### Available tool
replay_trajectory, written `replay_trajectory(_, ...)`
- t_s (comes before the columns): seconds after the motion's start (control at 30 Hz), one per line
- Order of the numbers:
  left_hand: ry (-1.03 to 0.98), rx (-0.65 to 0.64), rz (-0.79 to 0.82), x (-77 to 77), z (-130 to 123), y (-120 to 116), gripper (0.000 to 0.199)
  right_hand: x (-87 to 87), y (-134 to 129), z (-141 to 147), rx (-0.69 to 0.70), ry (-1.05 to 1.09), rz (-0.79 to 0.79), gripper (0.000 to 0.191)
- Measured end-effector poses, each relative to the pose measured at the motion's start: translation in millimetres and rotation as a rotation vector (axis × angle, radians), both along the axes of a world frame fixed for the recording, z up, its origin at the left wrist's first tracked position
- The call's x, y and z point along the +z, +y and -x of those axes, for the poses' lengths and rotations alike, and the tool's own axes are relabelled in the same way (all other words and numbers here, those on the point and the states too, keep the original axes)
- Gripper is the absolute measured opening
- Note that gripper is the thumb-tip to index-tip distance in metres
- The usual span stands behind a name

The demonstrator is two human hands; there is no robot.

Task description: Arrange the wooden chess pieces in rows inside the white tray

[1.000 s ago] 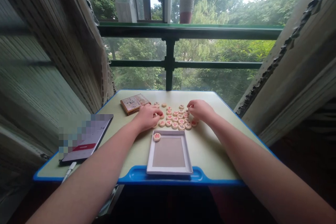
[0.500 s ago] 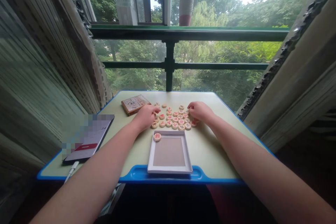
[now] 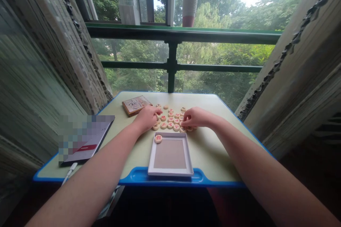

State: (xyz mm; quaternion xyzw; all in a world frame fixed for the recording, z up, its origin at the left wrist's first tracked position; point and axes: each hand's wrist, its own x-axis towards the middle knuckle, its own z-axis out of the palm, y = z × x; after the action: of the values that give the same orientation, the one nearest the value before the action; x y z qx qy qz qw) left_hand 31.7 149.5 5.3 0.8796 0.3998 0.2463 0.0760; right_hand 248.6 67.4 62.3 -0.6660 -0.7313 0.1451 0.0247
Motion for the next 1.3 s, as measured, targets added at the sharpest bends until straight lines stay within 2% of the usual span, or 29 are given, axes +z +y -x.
replay_trajectory(0.17,0.006,-0.01,-0.007,0.5,0,-1,0.04,0.1,1,-1,-0.009,0.034,0.032,0.023)
replay_trajectory(0.33,0.007,-0.021,0.001,2.0,1,-5,0.039,-0.5,2,-1,-0.052,0.066,-0.007,0.029)
replay_trajectory(0.47,0.019,-0.007,-0.004,2.8,1,-5,0.039,-4.3,2,-1,-0.04,0.079,0.022,0.024)
replay_trajectory(0.7,-0.001,-0.031,0.032,3.3,0,-6,0.037,4.7,0,-3,-0.041,0.093,-0.29,0.025)
replay_trajectory(0.93,-0.096,-0.037,0.092,12.1,0,-16,0.03,8.1,-2,-1,-0.035,0.176,-0.357,0.024)
replay_trajectory(1.03,-0.113,-0.023,0.099,14.1,2,-18,0.031,12.7,-9,4,0.057,0.21,-0.236,0.024)
replay_trajectory(1.13,-0.117,0.001,0.094,13.3,3,-16,0.038,18.9,-23,18,0.248,0.212,-0.061,0.023)
replay_trajectory(1.23,-0.109,-0.026,0.083,12.9,3,-16,0.038,18.2,-39,40,0.434,0.141,-0.003,0.02)
replay_trajectory(1.3,-0.104,-0.061,0.084,14.2,3,-17,0.035,12.5,-46,54,0.505,0.105,0.018,0.02)
